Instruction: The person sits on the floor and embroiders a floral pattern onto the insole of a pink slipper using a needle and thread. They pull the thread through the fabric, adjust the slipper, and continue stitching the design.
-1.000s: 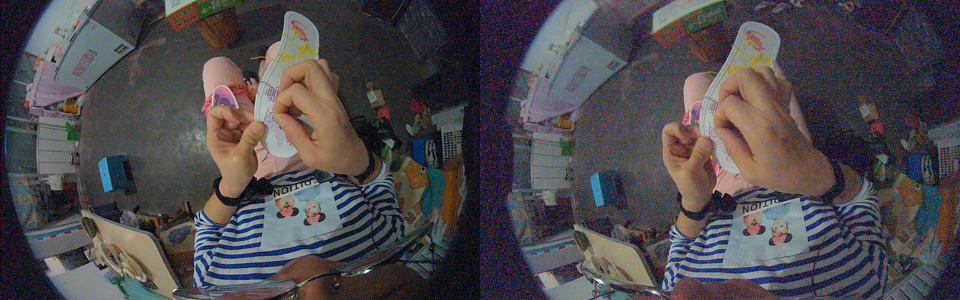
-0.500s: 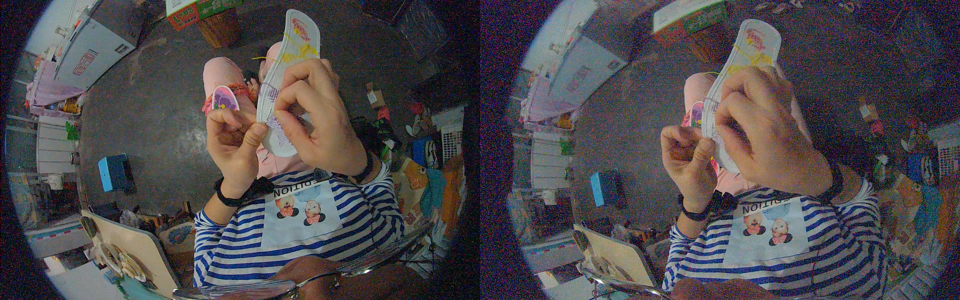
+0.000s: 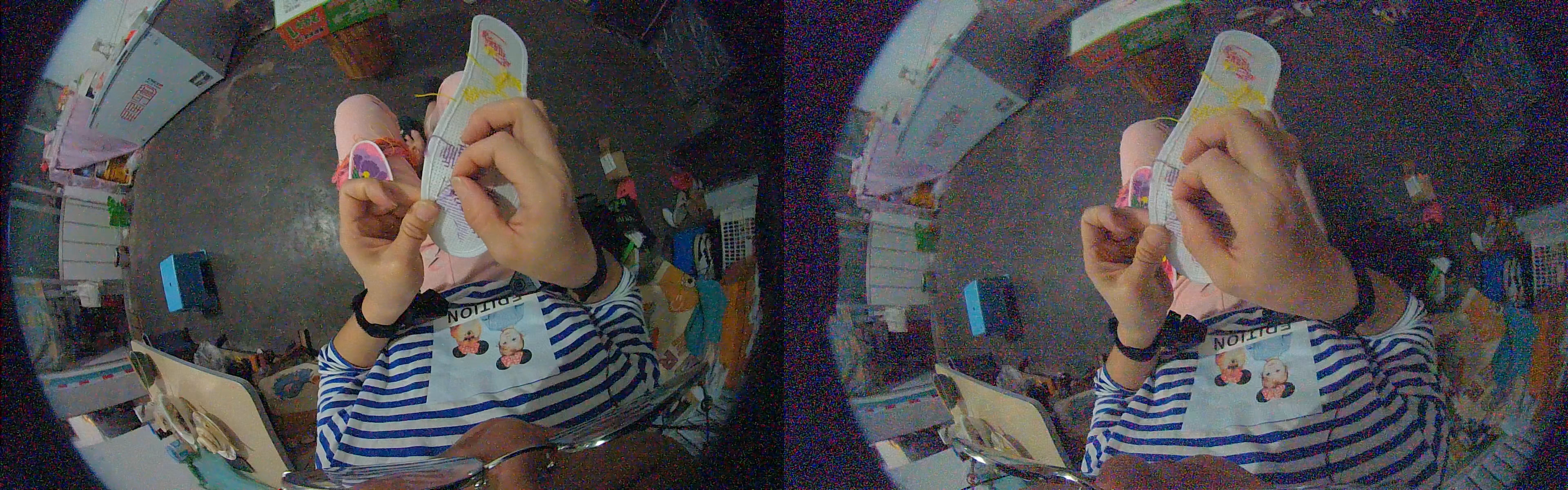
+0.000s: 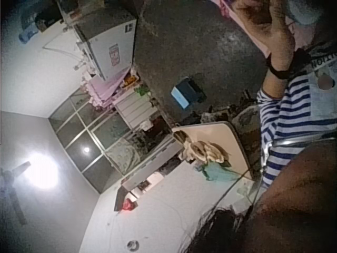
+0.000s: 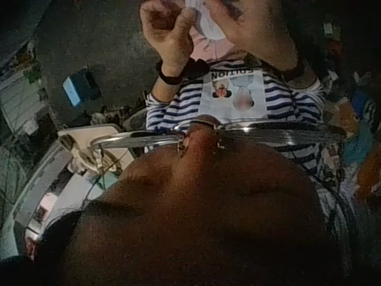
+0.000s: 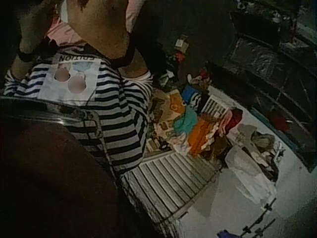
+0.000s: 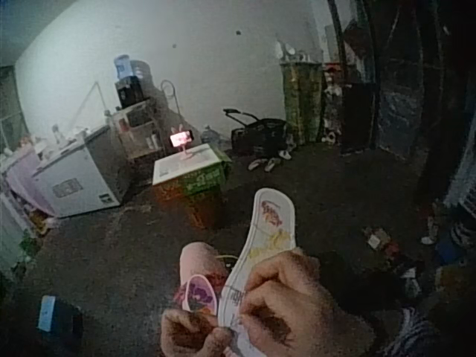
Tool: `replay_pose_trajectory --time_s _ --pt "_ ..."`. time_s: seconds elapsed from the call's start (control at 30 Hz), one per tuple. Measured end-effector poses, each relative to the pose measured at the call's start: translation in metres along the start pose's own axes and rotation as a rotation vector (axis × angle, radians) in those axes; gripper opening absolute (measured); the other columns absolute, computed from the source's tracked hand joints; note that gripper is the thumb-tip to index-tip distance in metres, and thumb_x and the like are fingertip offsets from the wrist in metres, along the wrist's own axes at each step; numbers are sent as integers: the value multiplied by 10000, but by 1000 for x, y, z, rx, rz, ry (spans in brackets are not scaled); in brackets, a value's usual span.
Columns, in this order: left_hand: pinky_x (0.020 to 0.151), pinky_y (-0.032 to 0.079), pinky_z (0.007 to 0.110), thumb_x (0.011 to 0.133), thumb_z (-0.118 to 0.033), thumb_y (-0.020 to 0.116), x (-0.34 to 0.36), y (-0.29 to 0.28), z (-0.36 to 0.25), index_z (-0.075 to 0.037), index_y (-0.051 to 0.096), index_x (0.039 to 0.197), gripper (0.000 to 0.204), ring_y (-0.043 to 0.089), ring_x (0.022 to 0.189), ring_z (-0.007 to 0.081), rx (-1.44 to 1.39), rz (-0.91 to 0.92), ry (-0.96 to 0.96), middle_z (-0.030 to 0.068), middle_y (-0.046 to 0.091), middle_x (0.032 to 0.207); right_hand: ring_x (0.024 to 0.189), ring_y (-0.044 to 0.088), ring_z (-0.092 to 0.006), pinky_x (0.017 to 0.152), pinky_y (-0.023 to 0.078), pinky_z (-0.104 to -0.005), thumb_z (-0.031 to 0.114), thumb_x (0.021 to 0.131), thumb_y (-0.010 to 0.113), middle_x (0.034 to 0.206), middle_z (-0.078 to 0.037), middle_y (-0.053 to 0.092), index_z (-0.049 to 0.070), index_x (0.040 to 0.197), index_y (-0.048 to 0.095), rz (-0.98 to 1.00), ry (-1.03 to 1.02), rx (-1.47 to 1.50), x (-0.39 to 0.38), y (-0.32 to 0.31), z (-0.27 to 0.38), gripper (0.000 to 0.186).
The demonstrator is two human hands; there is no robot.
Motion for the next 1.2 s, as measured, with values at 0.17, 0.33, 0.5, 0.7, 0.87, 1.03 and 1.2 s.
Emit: replay_pose_trajectory --time_s 0.17,0.33,0.5,0.7,0.87,1.03,1.2 --pt "676 459 220 797 47 714 -5 3 -15 -80 412 935 356 531 737 104 6 -12 -21 44 562 840 922 527 -307 806 412 -405 17 670 678 975 -116 529 50 826 565 -19 33 25 4 -1 12 195" --pt "694 475 222 821 36 704 -3 2 -21 -75 402 940 343 568 755 109 -12 7 -16 67 599 851 920 533 -305 805 418 -403 17 662 681 976 -117 533 48 843 572 -12 36 15 7 -4 18 213" --pt "699 477 222 826 37 697 -1 0 -20 -74 401 941 336 571 756 112 -25 21 -7 72 602 853 929 530 -314 803 415 -416 19 645 674 975 -108 531 58 844 568 -13 46 24 7 -1 18 229" --pt "676 476 226 797 48 711 -3 -1 -20 -82 405 927 357 545 737 109 11 -22 -27 47 560 822 931 526 -322 831 399 -430 51 679 643 988 -124 534 46 875 581 6 49 44 5 1 17 206" --pt "657 482 217 846 68 659 -5 -1 -22 -64 394 949 313 578 728 113 64 52 83 103 623 856 940 524 -319 845 389 -426 61 698 641 1009 -129 538 49 861 580 24 51 82 6 -1 21 174" --pt "663 494 230 826 60 683 -12 1 -23 -63 405 937 324 586 749 125 191 65 151 88 595 841 945 511 -308 847 381 -414 58 715 646 1005 -125 525 53 829 563 32 -17 -3 7 0 23 141" --pt "679 501 237 823 73 680 -17 6 -19 -53 416 945 317 595 763 131 236 72 163 94 595 848 960 482 -296 880 367 -385 60 757 637 1008 -128 495 46 834 543 66 7 9 1 1 18 122"
Point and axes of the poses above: each hand's wrist, its own x-axis towards the middle knuckle, its own y-axis out of the palm, z = x × y, the point moved 3 cm from there along x, towards the middle knuckle
